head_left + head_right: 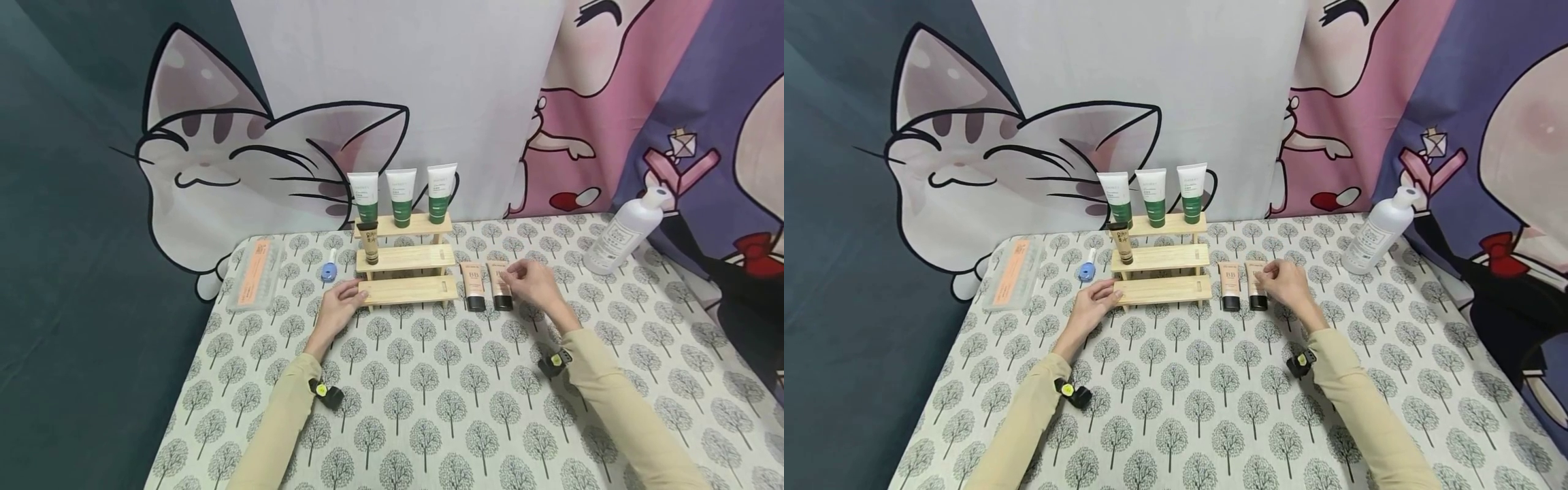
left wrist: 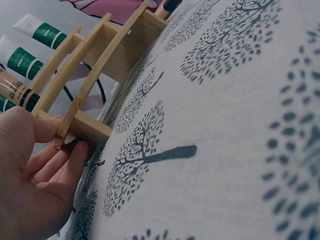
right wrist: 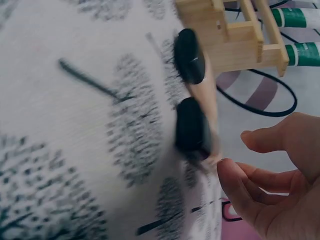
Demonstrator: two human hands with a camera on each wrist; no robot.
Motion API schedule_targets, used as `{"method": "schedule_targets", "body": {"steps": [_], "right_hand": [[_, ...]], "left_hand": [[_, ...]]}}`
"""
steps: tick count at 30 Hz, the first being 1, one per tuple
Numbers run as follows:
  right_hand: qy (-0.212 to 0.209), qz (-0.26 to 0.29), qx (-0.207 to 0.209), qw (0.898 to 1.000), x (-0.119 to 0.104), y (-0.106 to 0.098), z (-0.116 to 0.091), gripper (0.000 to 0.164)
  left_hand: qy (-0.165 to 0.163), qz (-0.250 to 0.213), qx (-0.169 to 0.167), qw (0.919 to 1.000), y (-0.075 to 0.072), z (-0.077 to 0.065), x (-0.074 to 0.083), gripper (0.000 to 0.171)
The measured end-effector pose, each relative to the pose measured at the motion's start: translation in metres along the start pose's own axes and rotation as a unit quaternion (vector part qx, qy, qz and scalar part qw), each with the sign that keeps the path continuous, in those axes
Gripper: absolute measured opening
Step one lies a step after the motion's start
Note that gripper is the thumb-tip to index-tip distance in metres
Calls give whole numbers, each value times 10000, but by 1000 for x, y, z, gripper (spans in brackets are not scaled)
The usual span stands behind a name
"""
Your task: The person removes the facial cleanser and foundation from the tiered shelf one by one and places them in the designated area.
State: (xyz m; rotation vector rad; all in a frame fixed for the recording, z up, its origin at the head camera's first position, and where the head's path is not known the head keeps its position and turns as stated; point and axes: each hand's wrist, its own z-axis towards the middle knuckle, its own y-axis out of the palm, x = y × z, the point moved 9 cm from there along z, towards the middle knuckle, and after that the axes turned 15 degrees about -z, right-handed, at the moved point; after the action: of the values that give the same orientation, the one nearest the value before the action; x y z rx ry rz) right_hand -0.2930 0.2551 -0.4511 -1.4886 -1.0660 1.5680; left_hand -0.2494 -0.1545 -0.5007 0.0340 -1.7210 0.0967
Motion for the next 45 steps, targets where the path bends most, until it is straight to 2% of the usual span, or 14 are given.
{"method": "schedule_targets", "body": {"steps": [8,20,28,33,45], "right_hand": [[-109,161,161,9997,-29,-22,1,37],[-443,620,404,9963,-83,-39,3,34],[-641,1011,278,9924,-118,-38,6,33],[-918,1217,311,9878,-144,-35,8,35],[-1160,1624,-33,9799,-200,-13,23,40]], "left_hand": [[-79,-32,-21,10000,0,0,-3,49],[8,-66,-12,10000,-1,1,-3,49],[-71,-133,-33,9999,0,1,-5,50],[-68,-170,-27,9998,0,1,-4,49],[-40,-58,2,10000,-1,0,-3,49]]}}
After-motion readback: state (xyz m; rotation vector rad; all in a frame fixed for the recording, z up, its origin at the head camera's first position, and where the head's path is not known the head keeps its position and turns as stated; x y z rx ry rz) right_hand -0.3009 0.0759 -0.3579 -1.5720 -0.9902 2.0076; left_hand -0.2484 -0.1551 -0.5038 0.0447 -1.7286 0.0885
